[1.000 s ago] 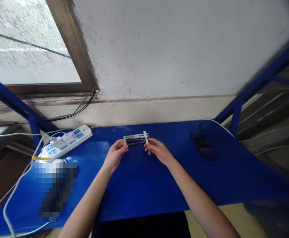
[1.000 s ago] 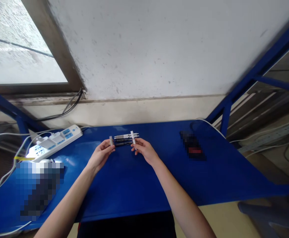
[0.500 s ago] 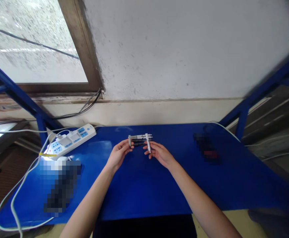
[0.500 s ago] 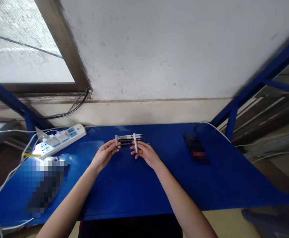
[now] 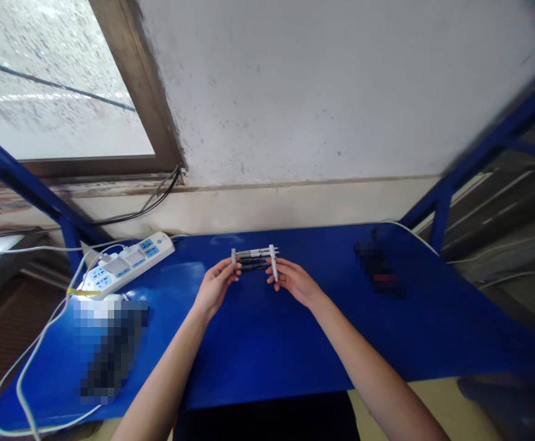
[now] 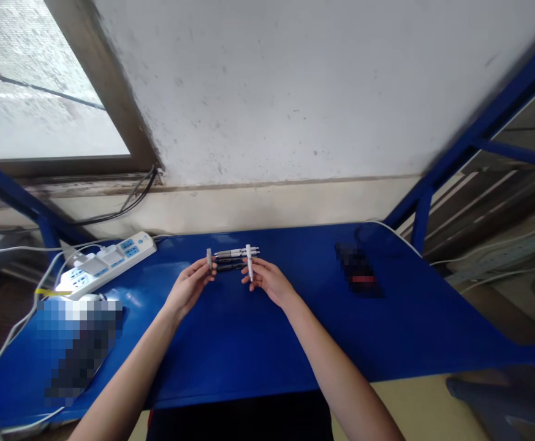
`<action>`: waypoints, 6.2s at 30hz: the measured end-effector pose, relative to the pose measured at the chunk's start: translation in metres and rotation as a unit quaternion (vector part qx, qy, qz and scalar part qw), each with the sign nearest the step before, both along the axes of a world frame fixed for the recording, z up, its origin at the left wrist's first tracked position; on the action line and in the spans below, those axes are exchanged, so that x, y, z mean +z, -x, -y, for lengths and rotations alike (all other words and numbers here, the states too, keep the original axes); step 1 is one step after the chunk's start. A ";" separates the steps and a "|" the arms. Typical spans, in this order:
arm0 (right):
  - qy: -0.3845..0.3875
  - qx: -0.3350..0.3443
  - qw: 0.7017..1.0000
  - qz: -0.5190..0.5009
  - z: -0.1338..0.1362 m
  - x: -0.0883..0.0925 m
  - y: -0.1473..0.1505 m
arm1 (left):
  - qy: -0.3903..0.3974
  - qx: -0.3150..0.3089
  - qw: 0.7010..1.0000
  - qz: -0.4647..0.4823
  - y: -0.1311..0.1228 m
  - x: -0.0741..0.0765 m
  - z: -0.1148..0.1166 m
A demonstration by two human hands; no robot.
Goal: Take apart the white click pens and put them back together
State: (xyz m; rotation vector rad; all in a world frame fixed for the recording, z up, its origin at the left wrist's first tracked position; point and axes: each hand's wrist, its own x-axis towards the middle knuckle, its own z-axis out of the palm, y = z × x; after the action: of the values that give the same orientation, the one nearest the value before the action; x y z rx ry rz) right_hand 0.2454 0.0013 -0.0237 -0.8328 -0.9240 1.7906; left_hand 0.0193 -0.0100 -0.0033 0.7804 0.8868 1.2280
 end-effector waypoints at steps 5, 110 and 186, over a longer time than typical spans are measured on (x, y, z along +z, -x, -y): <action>0.010 0.000 1.000 -0.002 0.000 0.000 0.002 | 0.001 -0.013 1.000 0.021 0.000 0.003 0.002; -0.165 -0.052 0.948 0.267 -0.002 0.003 -0.010 | -0.070 -0.019 0.988 -0.133 0.000 -0.005 0.002; -0.093 -0.113 0.971 0.191 -0.002 0.005 -0.013 | -0.048 -0.015 0.986 -0.160 -0.003 0.000 0.004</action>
State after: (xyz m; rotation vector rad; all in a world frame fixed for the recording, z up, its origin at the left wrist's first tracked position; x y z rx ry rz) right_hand 0.2580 0.0034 -0.0187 -1.1332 -1.1720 1.3481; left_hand 0.0219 -0.0137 -0.0028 1.0863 1.0773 1.1427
